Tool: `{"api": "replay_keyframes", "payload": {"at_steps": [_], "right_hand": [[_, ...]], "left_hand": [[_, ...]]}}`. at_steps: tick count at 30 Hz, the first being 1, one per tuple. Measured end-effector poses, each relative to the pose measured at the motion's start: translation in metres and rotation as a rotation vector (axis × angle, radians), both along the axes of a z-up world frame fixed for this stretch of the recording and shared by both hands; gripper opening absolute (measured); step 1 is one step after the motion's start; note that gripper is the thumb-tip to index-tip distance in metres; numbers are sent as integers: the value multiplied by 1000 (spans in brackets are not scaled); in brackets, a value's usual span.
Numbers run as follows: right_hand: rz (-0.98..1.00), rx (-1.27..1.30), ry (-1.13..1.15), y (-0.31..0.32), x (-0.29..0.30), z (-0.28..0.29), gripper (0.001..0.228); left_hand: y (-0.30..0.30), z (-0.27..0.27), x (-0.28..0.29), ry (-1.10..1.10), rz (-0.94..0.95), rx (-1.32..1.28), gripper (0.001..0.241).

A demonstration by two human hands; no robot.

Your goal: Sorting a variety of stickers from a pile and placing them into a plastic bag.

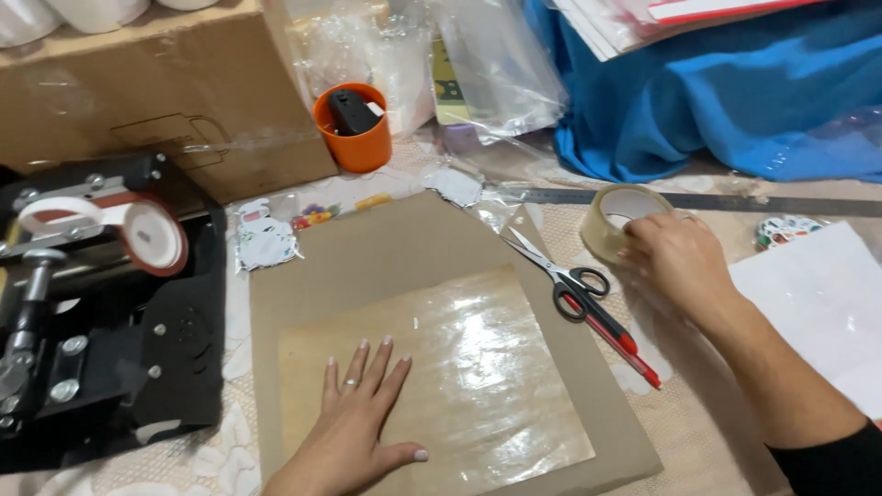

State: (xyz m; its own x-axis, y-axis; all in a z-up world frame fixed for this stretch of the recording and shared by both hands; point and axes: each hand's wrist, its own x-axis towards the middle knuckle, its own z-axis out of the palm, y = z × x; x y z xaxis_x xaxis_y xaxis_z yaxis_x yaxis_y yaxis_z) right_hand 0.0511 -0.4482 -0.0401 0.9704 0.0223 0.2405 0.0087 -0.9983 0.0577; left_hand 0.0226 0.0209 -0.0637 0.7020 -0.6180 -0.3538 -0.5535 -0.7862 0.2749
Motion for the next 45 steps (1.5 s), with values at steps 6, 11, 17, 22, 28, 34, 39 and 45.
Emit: {"api": "replay_keyframes", "payload": {"at_steps": [6,11,17,22,28,34,39,45], "right_hand": [[-101,-101,-50,-3,57,-7,29],[-108,-134,-64,-7,111,-29,25],[37,5,-224,-2,84,-28,40],[-127,-74,-202,-7,-23,13,68],[-580,83,234,-42,-120,-12,110],[-662,136,239,-37,-150,-11,41],[-631,98,130,-51,-161,16,46],[-371,1264,-146,-51,-163,74,22]], "left_hand": [[-4,3,0,8,-9,-143,108],[-1,-10,-1,-171,-59,-260,99],[1,-16,-1,-218,-62,-274,95],[6,-21,1,-219,-46,-283,95],[10,-18,0,-224,13,-394,81],[12,2,0,-233,107,-556,73],[19,18,-2,-139,280,-614,71],[0,35,-4,-66,430,-778,68]]}}
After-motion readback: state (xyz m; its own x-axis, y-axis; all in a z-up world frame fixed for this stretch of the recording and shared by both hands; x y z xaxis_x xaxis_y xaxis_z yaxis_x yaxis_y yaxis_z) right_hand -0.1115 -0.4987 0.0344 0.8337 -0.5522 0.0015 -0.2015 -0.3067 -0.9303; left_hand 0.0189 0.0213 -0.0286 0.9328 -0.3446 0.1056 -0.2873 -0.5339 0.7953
